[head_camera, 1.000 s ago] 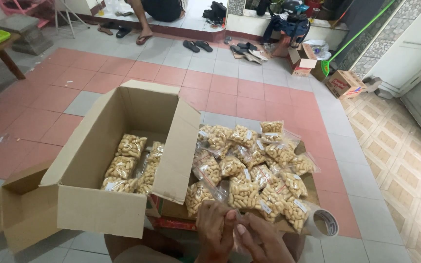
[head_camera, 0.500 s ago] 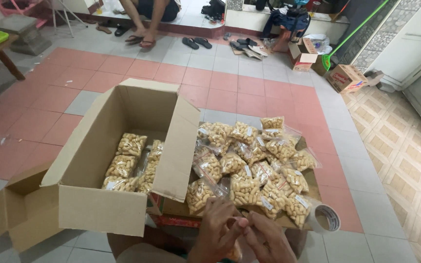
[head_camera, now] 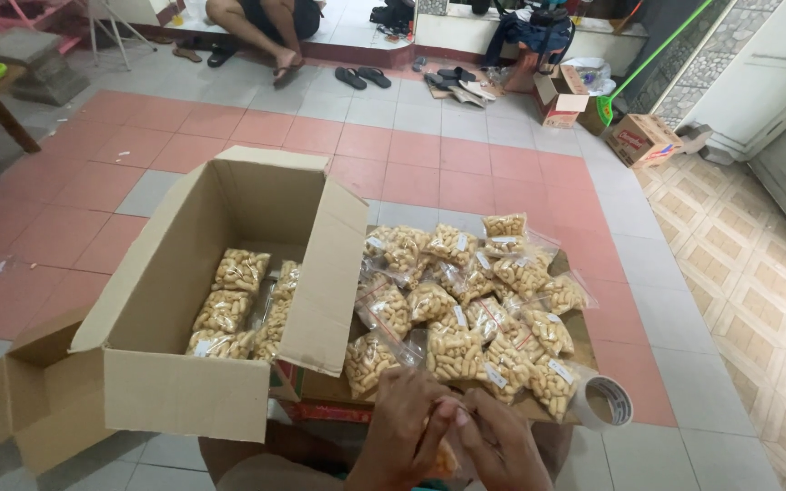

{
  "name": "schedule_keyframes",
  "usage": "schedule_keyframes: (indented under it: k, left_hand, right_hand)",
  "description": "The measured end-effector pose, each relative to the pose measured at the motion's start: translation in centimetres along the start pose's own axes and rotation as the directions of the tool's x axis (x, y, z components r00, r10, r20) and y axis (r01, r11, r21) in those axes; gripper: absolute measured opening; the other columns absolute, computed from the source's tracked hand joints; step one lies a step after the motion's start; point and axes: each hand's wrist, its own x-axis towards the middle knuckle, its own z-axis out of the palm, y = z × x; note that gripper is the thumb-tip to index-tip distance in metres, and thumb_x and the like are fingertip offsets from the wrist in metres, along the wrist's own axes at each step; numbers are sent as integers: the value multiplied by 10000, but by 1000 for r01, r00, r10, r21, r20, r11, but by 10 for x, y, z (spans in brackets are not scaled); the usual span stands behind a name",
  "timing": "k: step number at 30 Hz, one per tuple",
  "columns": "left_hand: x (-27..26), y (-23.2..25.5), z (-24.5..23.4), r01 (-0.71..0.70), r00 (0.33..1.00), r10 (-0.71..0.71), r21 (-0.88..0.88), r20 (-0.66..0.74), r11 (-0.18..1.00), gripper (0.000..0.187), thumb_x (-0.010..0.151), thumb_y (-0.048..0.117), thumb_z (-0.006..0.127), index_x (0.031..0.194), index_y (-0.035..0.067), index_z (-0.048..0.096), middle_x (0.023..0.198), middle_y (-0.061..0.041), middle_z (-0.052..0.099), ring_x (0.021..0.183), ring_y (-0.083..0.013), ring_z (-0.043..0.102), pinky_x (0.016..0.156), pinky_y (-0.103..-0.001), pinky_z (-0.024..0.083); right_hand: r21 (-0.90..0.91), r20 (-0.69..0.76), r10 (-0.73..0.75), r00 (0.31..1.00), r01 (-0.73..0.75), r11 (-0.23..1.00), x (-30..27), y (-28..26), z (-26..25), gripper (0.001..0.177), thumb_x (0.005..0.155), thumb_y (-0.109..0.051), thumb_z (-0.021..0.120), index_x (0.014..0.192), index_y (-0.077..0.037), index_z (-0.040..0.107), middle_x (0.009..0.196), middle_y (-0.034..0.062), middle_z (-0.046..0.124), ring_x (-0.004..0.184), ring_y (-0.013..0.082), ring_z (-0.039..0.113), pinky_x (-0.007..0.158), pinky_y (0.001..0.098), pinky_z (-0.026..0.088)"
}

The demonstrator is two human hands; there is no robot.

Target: Packing small plastic bags of snacks into a cardboard box, including trimming excess plastic with scissors.

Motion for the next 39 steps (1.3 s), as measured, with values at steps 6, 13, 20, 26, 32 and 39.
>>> schedule_keyframes:
  k: [6, 13, 20, 26, 32, 39]
  left_hand:
    - [0, 5, 8, 101, 954, -49, 161, -295, 982, 294, 1083, 328, 502, 924, 157, 680, 927, -1, 689, 912, -223, 651, 926, -444, 373]
    - [-1, 14, 2, 154, 891, -104, 79, -443, 985, 344, 1091, 370, 471, 874, 145, 614, 885, -22, 648, 877, -223, 573, 865, -381, 380]
    - [-5, 11, -4, 211, 898, -209, -37, -388, 977, 336, 1090, 368, 491, 909, 121, 629, 886, -28, 608, 854, -207, 552, 842, -361, 395]
    - [-4, 12, -5, 202, 901, -203, -44, -383, 978, 346, 1094, 352, 487, 870, 109, 589, 875, -46, 575, 854, -213, 521, 801, -360, 418]
    - [-2, 13, -13, 210, 889, -221, -72, -401, 975, 367, 1095, 356, 479, 856, 108, 607, 850, -30, 571, 841, -198, 526, 791, -350, 416]
    - [-5, 9, -21, 201, 871, -188, -20, -453, 979, 367, 1103, 362, 470, 830, 134, 562, 811, -9, 535, 800, -181, 488, 809, -339, 379]
  right_hand:
    - [-37, -71, -108, 992, 106, 994, 4, 3, 20, 267, 1044, -326, 554, 862, -133, 590, 739, 24, 613, 671, 176, 621, 629, 335, 466]
    - [-70, 2, -99, 995, 99, 993, 4, -18, 28, 327, 1065, -358, 511, 806, -159, 531, 678, 41, 549, 591, 222, 572, 577, 391, 384]
    - [76, 123, 29, 992, -39, 996, 1, -21, 28, 274, 1050, -355, 567, 1060, -112, 692, 778, 45, 630, 650, 191, 575, 587, 412, 356]
    - [95, 115, -93, 989, 82, 992, 1, -36, 18, 313, 1050, -308, 529, 1141, -83, 727, 975, 62, 756, 835, 219, 715, 682, 367, 477]
    - [45, 176, -101, 979, 94, 995, -2, -22, 26, 367, 1102, -315, 532, 800, -116, 467, 707, 53, 502, 628, 206, 476, 589, 397, 322]
    - [54, 238, -122, 964, 112, 992, -1, -20, 33, 390, 1117, -293, 515, 783, -125, 403, 705, 47, 477, 624, 201, 451, 597, 391, 296]
